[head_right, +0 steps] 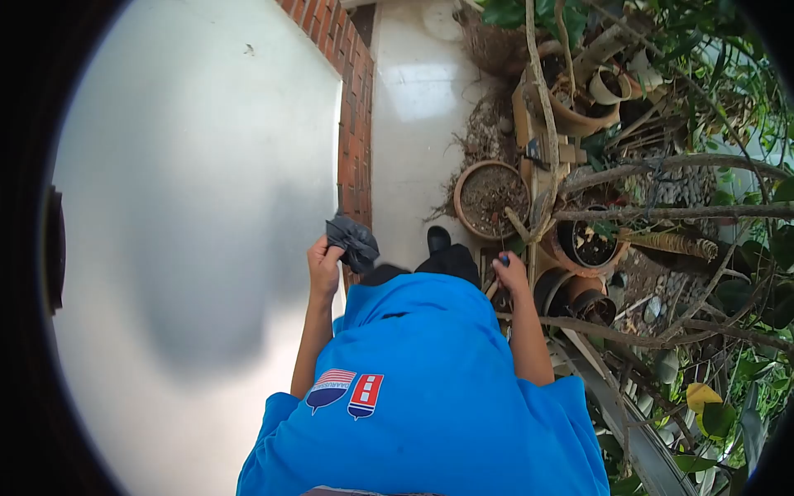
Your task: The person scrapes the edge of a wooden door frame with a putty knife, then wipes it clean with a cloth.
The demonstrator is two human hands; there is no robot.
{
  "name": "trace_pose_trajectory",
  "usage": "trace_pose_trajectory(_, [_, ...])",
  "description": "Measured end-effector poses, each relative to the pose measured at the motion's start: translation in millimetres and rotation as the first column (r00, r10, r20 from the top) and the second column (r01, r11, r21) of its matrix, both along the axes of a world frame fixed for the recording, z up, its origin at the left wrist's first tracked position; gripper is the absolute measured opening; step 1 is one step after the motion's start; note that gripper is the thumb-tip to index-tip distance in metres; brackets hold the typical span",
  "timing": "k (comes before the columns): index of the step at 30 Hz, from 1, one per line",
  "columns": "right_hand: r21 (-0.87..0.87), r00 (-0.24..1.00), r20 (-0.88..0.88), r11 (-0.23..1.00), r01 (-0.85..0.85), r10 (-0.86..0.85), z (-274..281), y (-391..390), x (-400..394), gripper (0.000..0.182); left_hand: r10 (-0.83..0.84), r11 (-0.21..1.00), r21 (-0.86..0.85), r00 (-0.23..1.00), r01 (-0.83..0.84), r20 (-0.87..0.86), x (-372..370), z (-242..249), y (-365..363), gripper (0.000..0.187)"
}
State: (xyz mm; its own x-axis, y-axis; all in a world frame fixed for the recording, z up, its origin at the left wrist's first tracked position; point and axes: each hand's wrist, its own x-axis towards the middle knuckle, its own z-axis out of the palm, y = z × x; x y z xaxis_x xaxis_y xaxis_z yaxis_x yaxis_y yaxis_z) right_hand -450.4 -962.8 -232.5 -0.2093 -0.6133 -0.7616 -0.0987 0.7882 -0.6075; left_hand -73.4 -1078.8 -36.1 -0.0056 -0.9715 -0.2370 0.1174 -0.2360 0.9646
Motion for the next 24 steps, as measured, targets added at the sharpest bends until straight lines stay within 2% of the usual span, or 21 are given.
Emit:
trace_pose_trajectory(2, [0.082, 0.999, -0.037, 0.997, -0.001, 0.004, -21, 30, 1, 0.024, -0.046, 0.998, -0.042, 0.999, 0.045, -0.012, 5, -6, 13, 0.02])
trace_pose_trajectory(4, [0.244, 0.972, -0.177, 0.963, -0.112, 0.158, -39, 67, 1, 0.03, -0.09, 0.994, -0.062, 0.994, 0.093, 0.055, 16, -9, 33, 0.021])
trace_pose_trajectory(6, [0.383, 0.895, -0.285, 0.897, -0.222, 0.343, -28, 101, 12, 0.048, -0.117, 0.991, -0.051, 0.99, 0.121, 0.085, 35, -9, 62, 0.023])
trace_pose_trajectory(8, [0.474, 0.811, -0.248, 0.796, -0.376, 0.531, -58, 140, 6, 0.061, -0.121, 0.991, -0.041, 0.99, 0.124, 0.07, 50, -12, 95, 0.025])
trace_pose_trajectory(11, [0.451, 0.761, -0.348, 0.809, -0.376, 0.548, -78, 184, 13, 0.06, -0.061, 0.998, -0.027, 0.998, 0.061, -0.03, 70, -21, 147, 0.029])
trace_pose_trajectory(14, [0.402, 0.775, -0.369, 0.84, -0.365, 0.513, -42, 191, 30, 0.049, 0.007, 1.0, -0.009, 0.988, -0.008, -0.154, 79, -27, 187, 0.033])
trace_pose_trajectory(17, [0.331, 0.745, -0.413, 0.849, -0.412, 0.523, 0, 194, 39, 0.045, -0.009, 1.0, -0.002, 0.987, 0.009, -0.163, 84, -40, 218, 0.025])
trace_pose_trajectory(19, [0.249, 0.717, -0.478, 0.861, -0.443, 0.507, 3, 203, 39, 0.044, -0.026, 1.0, -0.008, 1.0, 0.026, -0.01, 78, -39, 232, 0.02])
trace_pose_trajectory(22, [0.313, 0.827, -0.36, 0.891, -0.328, 0.431, 24, 208, 47, 0.048, -0.03, 0.999, -0.038, 0.98, 0.039, 0.198, 69, -31, 241, 0.016])
trace_pose_trajectory(23, [0.314, 0.819, -0.347, 0.879, -0.358, 0.458, 5, 217, 42, 0.047, -0.019, 0.998, -0.052, 0.97, 0.033, 0.243, 66, -29, 242, 0.014])
trace_pose_trajectory(24, [0.315, 0.807, -0.334, 0.865, -0.391, 0.487, -38, 235, 27, 0.046, -0.026, 0.997, -0.067, 0.958, 0.047, 0.285, 66, -27, 243, 0.013])
